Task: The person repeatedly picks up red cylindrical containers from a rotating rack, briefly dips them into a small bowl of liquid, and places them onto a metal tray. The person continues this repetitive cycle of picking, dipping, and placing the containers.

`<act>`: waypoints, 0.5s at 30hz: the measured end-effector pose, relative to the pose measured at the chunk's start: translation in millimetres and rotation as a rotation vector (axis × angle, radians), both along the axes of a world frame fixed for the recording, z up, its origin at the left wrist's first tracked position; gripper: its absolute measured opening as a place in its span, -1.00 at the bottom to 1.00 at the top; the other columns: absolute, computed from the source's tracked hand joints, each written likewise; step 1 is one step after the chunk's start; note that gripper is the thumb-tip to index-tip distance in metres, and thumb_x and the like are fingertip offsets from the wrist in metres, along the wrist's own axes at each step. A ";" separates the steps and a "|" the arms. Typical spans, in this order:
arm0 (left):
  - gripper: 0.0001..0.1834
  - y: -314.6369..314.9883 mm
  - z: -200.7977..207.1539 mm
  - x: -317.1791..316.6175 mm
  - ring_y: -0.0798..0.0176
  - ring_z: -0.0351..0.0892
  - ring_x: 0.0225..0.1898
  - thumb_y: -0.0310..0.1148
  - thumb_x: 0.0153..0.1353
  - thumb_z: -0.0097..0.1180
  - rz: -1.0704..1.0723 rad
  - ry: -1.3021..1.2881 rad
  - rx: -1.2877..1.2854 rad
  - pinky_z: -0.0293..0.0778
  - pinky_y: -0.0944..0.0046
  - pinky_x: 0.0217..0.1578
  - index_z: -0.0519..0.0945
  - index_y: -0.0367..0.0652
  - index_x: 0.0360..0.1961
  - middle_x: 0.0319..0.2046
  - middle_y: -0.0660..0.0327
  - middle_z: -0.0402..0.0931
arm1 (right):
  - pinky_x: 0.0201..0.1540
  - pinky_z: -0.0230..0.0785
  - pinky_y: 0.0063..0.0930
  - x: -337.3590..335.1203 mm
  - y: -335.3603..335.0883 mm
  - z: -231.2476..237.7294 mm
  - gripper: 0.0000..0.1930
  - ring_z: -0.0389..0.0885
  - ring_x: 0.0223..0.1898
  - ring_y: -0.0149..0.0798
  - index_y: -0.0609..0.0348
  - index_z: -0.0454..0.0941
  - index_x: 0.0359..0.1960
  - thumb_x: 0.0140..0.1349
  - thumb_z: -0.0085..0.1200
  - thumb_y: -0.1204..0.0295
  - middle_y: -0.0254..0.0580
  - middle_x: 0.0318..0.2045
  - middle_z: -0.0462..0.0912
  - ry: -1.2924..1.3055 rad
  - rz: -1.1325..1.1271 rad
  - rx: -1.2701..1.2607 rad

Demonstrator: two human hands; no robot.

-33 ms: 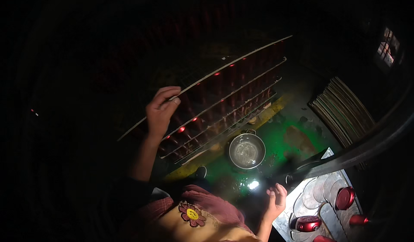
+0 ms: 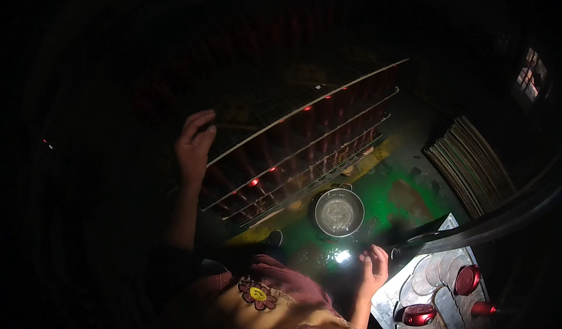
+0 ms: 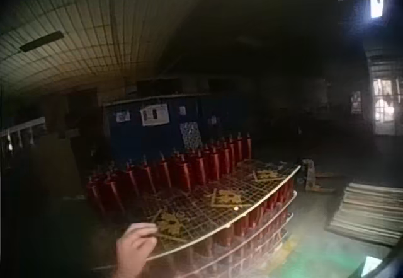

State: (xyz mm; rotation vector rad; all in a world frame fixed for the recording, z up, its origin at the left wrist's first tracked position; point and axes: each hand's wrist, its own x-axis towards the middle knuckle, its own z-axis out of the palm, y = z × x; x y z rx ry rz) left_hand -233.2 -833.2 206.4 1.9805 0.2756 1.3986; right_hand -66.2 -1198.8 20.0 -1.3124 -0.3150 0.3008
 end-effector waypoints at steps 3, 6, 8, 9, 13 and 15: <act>-0.73 183.6 52.7 -132.8 0.25 0.55 -0.03 -0.34 0.30 0.22 0.598 0.039 0.173 0.52 0.26 -0.12 0.68 -0.04 0.02 0.20 0.18 0.40 | 0.14 0.34 -0.44 27.4 180.0 73.1 -0.63 0.48 0.03 -0.28 0.30 0.54 0.02 0.13 0.08 0.70 -0.14 0.03 0.50 -0.247 0.322 -0.101; -0.59 319.9 51.9 -164.3 0.02 0.42 0.19 -0.38 0.23 0.17 0.757 0.329 0.338 0.49 0.12 0.10 0.53 -0.15 0.12 0.11 0.00 0.45 | 0.14 0.35 -0.46 41.9 364.6 140.3 -0.47 0.49 0.11 -0.23 0.16 0.52 0.15 0.06 0.15 0.68 -0.14 0.12 0.44 -0.530 0.647 -0.094; -0.47 366.3 43.4 -164.1 -0.16 0.35 0.22 -0.28 0.13 0.25 0.888 0.628 0.326 0.33 -0.02 0.21 0.50 -0.04 0.17 0.20 -0.09 0.35 | 0.21 0.37 -0.32 39.6 492.3 176.7 -0.37 0.39 0.24 -0.08 -0.05 0.48 0.23 0.04 0.19 0.63 -0.11 0.21 0.37 -0.966 0.671 -0.102; -0.39 382.9 41.2 -156.9 -0.24 0.27 0.29 -0.22 0.12 0.30 0.907 0.666 0.354 0.23 -0.10 0.29 0.47 0.05 0.24 0.26 -0.15 0.30 | 0.25 0.35 -0.22 32.8 550.7 190.3 -0.36 0.35 0.28 0.02 -0.16 0.44 0.27 0.07 0.22 0.52 -0.03 0.27 0.32 -1.027 0.734 -0.071; -0.33 397.4 31.1 -130.9 -0.26 0.21 0.29 -0.19 0.08 0.34 0.883 0.796 0.087 0.31 -0.11 0.24 0.45 0.15 0.26 0.31 -0.12 0.20 | 0.27 0.31 0.00 -18.0 763.6 222.3 -0.28 0.26 0.29 0.24 -0.46 0.30 0.35 0.10 0.27 0.14 0.12 0.35 0.17 -1.319 0.589 -0.357; -0.35 393.0 28.8 -128.9 -0.25 0.25 0.23 -0.19 0.07 0.36 0.912 0.764 -0.011 0.35 -0.09 0.21 0.47 0.15 0.24 0.28 -0.06 0.21 | 0.26 0.31 0.01 -36.8 824.4 227.2 -0.31 0.26 0.28 0.24 -0.50 0.34 0.31 0.08 0.28 0.09 0.08 0.35 0.18 -1.311 0.539 -0.446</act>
